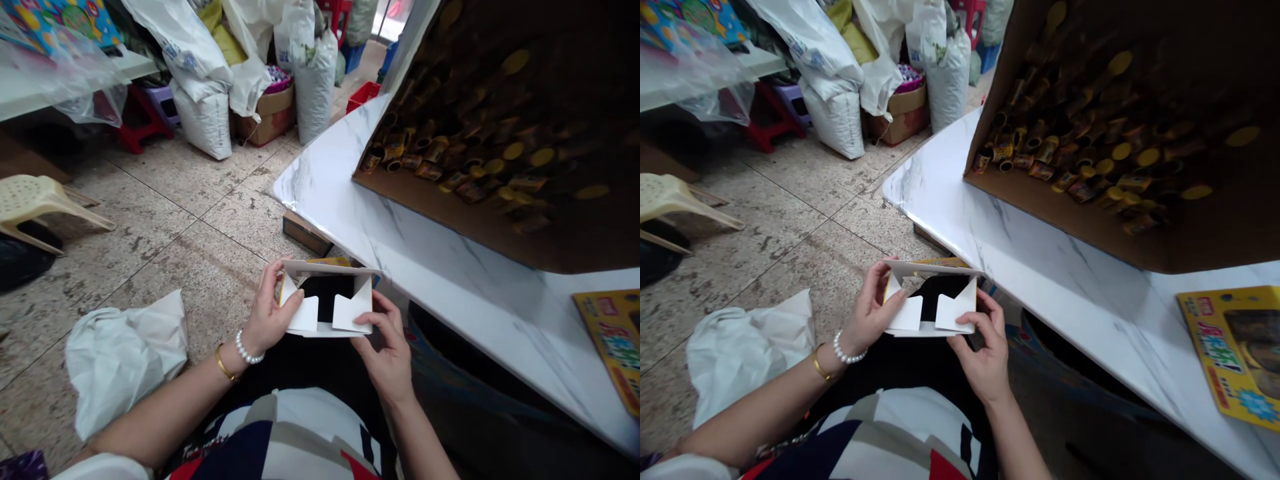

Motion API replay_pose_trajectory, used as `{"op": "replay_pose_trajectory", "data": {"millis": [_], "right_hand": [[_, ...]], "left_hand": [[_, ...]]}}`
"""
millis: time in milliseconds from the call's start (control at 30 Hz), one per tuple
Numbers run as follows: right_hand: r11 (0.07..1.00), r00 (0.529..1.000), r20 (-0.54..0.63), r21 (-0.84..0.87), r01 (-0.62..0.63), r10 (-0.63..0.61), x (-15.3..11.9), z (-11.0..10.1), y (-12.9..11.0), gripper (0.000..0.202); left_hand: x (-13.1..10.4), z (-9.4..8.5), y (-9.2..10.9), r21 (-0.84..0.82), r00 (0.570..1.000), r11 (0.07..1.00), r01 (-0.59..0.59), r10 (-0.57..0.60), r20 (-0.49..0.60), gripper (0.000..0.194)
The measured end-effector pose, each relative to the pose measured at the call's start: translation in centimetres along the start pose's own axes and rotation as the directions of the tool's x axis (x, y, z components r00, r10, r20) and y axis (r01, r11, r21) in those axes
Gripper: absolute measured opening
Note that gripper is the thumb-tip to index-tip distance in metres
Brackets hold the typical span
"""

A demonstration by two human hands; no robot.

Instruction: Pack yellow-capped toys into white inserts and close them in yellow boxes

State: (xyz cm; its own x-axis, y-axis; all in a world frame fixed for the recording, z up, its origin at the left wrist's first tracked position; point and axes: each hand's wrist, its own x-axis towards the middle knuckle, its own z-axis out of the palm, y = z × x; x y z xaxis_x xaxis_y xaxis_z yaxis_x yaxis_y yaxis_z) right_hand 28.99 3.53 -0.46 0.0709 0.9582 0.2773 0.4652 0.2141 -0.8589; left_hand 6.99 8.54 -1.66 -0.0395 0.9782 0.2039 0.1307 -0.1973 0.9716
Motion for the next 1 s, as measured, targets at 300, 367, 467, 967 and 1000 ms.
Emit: {"op": "replay_pose_trajectory", "data": {"millis": [300, 367, 467, 967, 1000], "right_hand": [[0.986, 0.984, -0.144, -0.117, -0.121, 0.104, 0.9, 0.6, 0.3, 0.022], [0.987, 0.985, -0.136, -0.108, -0.122, 0.107, 0.7, 0.5, 0.3, 0.022], [0.989, 0.987, -0.117, -0.093, -0.119, 0.108, 0.5, 0.5, 0.0, 0.022], [0.991, 0.992, -0.023, 0.034, -0.126, 0.127, 0.0, -0.3, 0.7, 0.019], [0.992, 0.993, -0.027, 0.043, -0.116, 0.117, -0.1, -0.3, 0.7, 0.018]], "left_hand": [[0.8, -1.1, 1.1, 0.33, 0.922, 0.891, -0.312, 0.368, -0.122, 0.036], [0.7, -1.3, 1.0, 0.228, 0.942, 0.939, -0.258, 0.298, -0.158, 0.045], [0.6, -1.4, 1.1, 0.045, 0.955, 0.974, -0.222, 0.226, -0.191, 0.059], [3.8, -1.7, 3.9, 0.049, 0.977, 0.997, -0.055, 0.043, 0.207, 0.016], [3.7, -1.7, 3.7, 0.072, 0.974, 0.996, -0.052, 0.034, 0.225, 0.018]]}}
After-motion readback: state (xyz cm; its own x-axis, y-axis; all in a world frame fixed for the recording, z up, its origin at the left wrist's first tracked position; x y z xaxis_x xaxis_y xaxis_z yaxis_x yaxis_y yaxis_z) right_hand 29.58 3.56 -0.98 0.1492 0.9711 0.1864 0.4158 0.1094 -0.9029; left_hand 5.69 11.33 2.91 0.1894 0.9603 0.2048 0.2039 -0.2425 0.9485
